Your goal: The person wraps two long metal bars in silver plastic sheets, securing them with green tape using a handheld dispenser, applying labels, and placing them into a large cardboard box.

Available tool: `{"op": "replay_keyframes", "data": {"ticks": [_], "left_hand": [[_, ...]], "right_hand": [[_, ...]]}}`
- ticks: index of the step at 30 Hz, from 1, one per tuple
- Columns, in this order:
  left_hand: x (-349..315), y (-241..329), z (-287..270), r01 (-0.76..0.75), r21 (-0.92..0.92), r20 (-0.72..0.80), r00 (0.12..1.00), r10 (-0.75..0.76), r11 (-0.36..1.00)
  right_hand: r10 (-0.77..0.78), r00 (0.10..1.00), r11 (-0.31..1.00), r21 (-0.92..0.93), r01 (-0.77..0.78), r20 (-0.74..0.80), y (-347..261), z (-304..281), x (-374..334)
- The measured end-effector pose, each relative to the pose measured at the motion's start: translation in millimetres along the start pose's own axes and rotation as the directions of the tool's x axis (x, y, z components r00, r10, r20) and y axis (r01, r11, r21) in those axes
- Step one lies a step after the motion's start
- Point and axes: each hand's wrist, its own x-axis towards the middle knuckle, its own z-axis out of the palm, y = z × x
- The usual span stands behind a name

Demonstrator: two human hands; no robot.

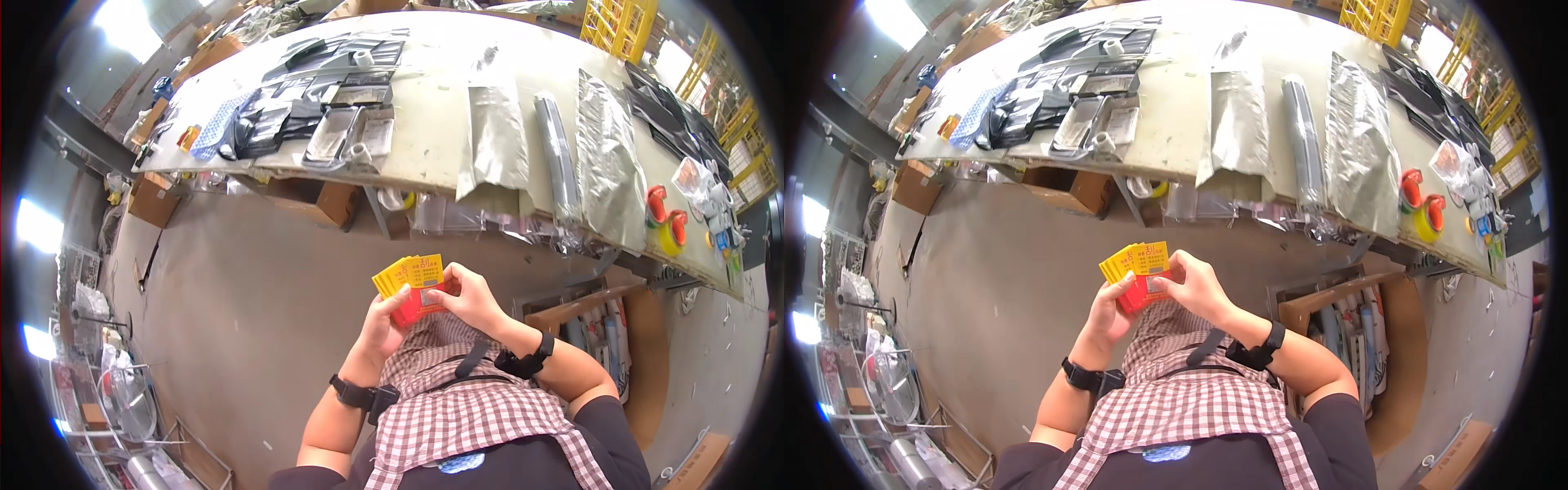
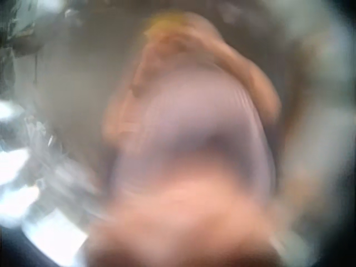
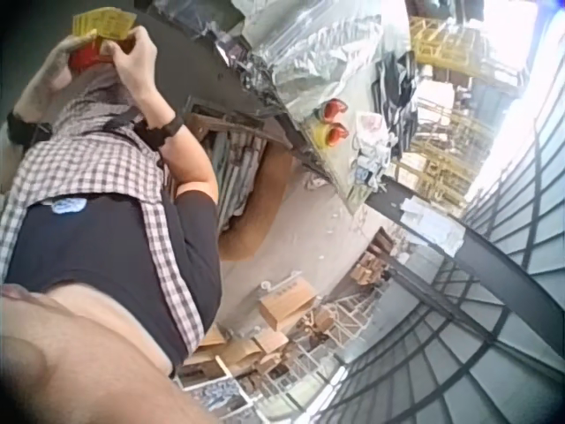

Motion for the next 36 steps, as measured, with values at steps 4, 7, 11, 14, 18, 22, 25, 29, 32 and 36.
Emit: {"op": "replay_keyframes", "data": {"ticks": [4,7,11,14,18,22,25,29,32,36], "left_hand": [[79,57,-11,0.066,0.069,0.025,0.997,-0.068,0.995],[139,93,-24,0.104,0.156,0.071,0.991,-0.117,0.982],[195,154,-22,0.159,0.280,0.059,0.982,-0.182,0.947],[257,236,-20,-0.061,0.657,0.099,0.995,-0.005,0.751],[350,317,-62,-0.279,0.765,0.560,0.734,0.384,-0.581],[408,335,-89,-0.217,0.624,0.512,0.839,0.184,-0.751],[435,326,-103,-0.163,0.527,0.419,0.904,0.088,-0.834],[437,316,-89,-0.074,0.549,0.355,0.922,0.152,-0.832],[409,325,-73,-0.062,0.528,0.583,0.752,0.308,-0.847],[363,263,-9,-0.460,0.733,0.614,0.765,0.195,-0.501]], "right_hand": [[0.015,1.000,1.000,-0.002,-0.015,-0.011,0,2,85],[-0.019,0.997,0.999,0.033,0.022,-0.073,3,-1,145],[0.012,0.992,0.971,-0.236,-0.043,-0.128,-24,-9,198],[-0.035,0.954,0.991,-0.133,-0.006,-0.296,-38,-24,235],[-0.006,0.923,0.996,-0.089,-0.031,-0.385,-47,-49,241],[0.099,0.858,0.994,0.082,-0.067,-0.505,-45,-55,220],[0.118,0.828,0.992,0.097,-0.077,-0.548,-53,-60,200],[0.097,0.831,0.990,-0.030,-0.135,-0.548,-56,-79,158],[0.263,0.829,0.929,-0.104,-0.356,-0.495,-59,-99,122],[0.582,0.747,0.768,-0.085,-0.634,-0.320,13,-117,68]]}}
